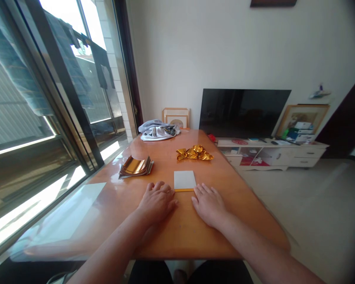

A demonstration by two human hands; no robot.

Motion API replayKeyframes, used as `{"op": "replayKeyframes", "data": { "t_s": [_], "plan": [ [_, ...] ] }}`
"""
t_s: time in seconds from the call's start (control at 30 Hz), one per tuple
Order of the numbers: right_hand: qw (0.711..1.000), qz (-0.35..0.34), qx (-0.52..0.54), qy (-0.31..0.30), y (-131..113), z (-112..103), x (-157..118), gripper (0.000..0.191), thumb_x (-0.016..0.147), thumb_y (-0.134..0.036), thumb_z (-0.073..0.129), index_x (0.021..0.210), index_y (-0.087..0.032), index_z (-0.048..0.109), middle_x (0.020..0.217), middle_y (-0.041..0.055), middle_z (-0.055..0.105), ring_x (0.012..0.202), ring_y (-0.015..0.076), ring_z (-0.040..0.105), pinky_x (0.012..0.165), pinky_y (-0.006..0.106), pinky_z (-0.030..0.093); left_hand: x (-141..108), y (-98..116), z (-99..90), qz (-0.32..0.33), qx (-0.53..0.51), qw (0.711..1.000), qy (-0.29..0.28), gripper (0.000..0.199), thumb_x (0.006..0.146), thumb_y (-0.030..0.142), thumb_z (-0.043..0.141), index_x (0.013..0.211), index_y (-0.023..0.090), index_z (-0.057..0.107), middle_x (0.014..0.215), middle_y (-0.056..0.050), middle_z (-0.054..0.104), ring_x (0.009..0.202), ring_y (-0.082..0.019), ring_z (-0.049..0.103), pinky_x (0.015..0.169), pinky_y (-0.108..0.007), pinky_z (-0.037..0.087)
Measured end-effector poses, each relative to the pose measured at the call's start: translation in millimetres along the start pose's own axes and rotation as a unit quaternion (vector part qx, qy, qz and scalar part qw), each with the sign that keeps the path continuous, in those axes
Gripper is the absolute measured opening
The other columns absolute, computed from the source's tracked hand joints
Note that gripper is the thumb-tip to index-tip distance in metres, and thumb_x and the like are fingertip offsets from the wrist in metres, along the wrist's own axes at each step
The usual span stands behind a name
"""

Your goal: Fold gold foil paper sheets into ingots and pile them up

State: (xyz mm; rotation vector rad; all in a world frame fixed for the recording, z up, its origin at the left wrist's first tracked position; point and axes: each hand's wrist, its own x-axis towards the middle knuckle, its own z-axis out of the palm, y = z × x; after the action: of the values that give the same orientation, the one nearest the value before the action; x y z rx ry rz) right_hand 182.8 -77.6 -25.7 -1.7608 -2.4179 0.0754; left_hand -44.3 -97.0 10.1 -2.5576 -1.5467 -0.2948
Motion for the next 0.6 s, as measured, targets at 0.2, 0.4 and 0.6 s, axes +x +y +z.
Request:
{"op": "replayKeyframes", "data": {
  "t_s": [0.2,0.4,0.6],
  "plan": [
    [1.0,-0.001,0.003,0.009,0.1,0.6,0.0,0.06,0.1,-0.042,0.031,0.148,-0.011,0.048,0.155,0.0149,0.044,0.147,0.0289,0.034,0.12,0.047,0.017,5.4,6.5,-1.7,-0.008,0.021,0.999,0.026,0.032,0.099,0.039,0.042,0.094,0.023,0.069,0.105,-0.01,0.064,0.109,-0.03,0.05,0.091,-0.045,0.033],
    [1.0,-0.003,0.002,0.014,-0.3,1.1,0.2,0.058,0.1,-0.04,0.031,0.147,-0.011,0.05,0.154,0.0144,0.045,0.147,0.0294,0.033,0.12,0.047,0.019,19.6,26.6,8.4,0.048,-0.015,0.998,0.027,0.026,0.098,0.023,0.041,0.107,0.021,0.065,0.107,-0.01,0.064,0.103,-0.026,0.054,0.091,-0.04,0.036],
    [1.0,-0.004,0.001,0.015,0.9,1.0,0.0,0.058,0.1,-0.041,0.032,0.147,-0.013,0.05,0.154,0.0128,0.044,0.148,0.0294,0.03,0.119,0.048,0.02,21.9,26.7,22.5,0.03,-0.022,0.999,0.005,0.034,0.102,0.031,0.034,0.105,0.021,0.066,0.101,-0.01,0.064,0.095,-0.025,0.057,0.089,-0.04,0.036]
  ]
}}
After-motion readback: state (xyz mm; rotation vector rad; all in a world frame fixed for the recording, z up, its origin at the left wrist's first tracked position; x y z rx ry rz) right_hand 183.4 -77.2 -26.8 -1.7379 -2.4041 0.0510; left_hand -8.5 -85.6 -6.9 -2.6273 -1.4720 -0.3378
